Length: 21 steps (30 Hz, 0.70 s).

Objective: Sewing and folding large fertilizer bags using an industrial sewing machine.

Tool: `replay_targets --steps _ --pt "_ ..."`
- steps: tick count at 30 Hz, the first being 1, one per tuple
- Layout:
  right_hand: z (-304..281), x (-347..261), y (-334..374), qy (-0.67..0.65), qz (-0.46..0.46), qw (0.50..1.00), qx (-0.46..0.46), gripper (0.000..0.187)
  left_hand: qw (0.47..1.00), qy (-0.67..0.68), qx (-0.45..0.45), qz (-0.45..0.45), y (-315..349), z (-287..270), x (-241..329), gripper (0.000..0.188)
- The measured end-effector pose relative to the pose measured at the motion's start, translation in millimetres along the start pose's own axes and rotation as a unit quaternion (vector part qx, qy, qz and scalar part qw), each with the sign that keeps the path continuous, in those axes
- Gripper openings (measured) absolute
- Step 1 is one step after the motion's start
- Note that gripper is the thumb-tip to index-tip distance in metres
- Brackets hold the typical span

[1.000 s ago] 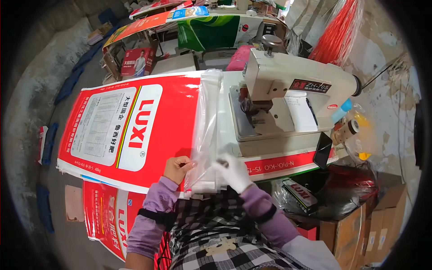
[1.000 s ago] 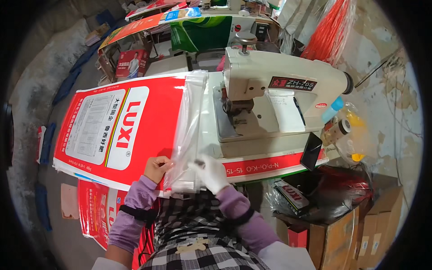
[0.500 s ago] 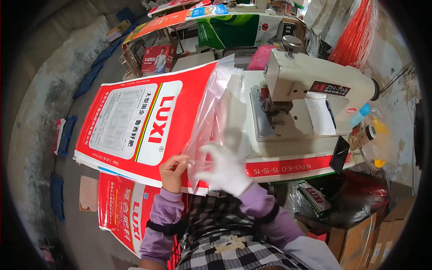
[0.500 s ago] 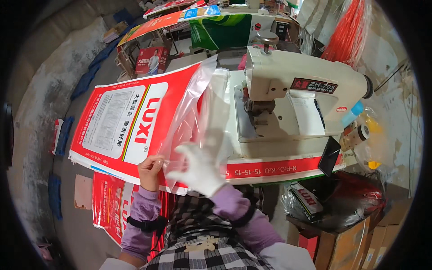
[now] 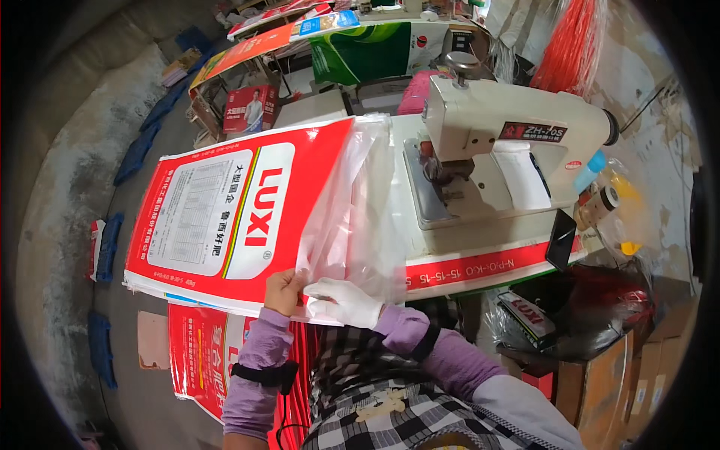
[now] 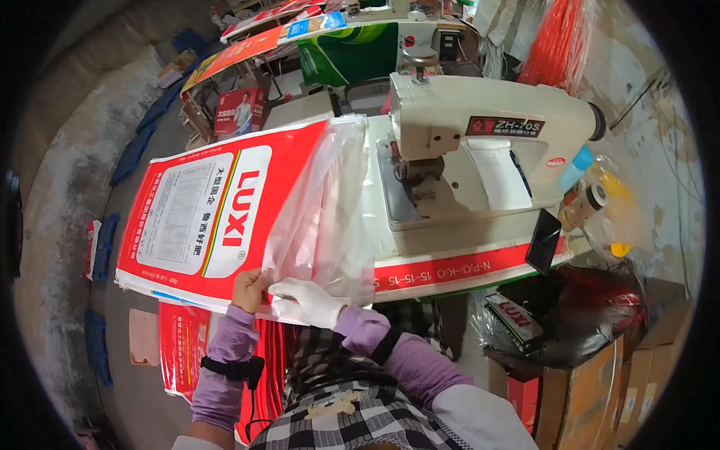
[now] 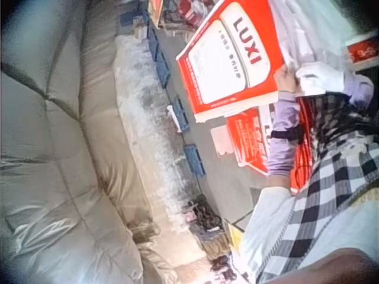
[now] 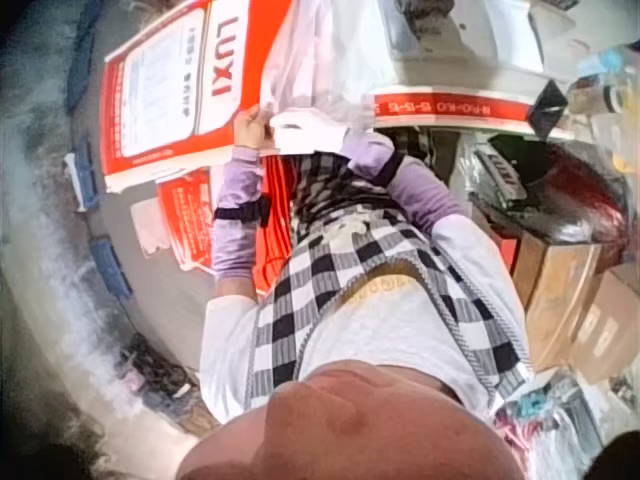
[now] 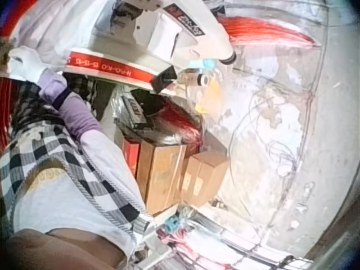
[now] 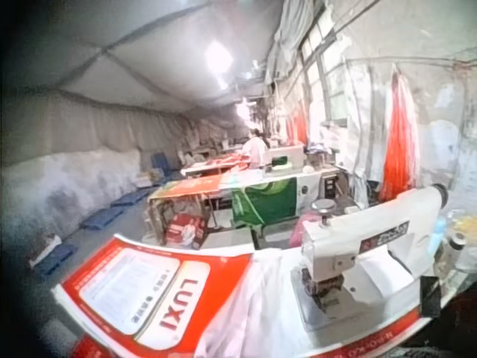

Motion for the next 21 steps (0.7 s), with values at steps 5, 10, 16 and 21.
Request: replay_targets --steps 5,10,16,21 --pt "4 -12 -5 -0.032 -0.041 0.989 -0.14 0.03 0.977 -0.171 0.025 0.125 24 2 39 0.031" --pt "13 -4 -43 0.458 -0.105 0.858 -0.207 0.03 0.894 -0.379 0.081 0.225 80 -11 66 0.015" --pt "-73 60 -94 0.44 0.088 0.889 -0.086 0.021 0.86 -0.492 0.055 0.125 204 -65 13 0.012" --pt "-145 83 -18 0.071 0.114 0.87 0.474 0.037 0.86 -0.485 0.142 0.066 239 -92 27 0.036"
Point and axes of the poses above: each hand's wrist, its own y-axis away from the middle knuckle, its own z-axis out of the palm, x = y × z, the point moved 5 cm from there along -y, towards the middle knuckle, and after that the axes turned 4 degrees about -z, right-handed, at the moved point
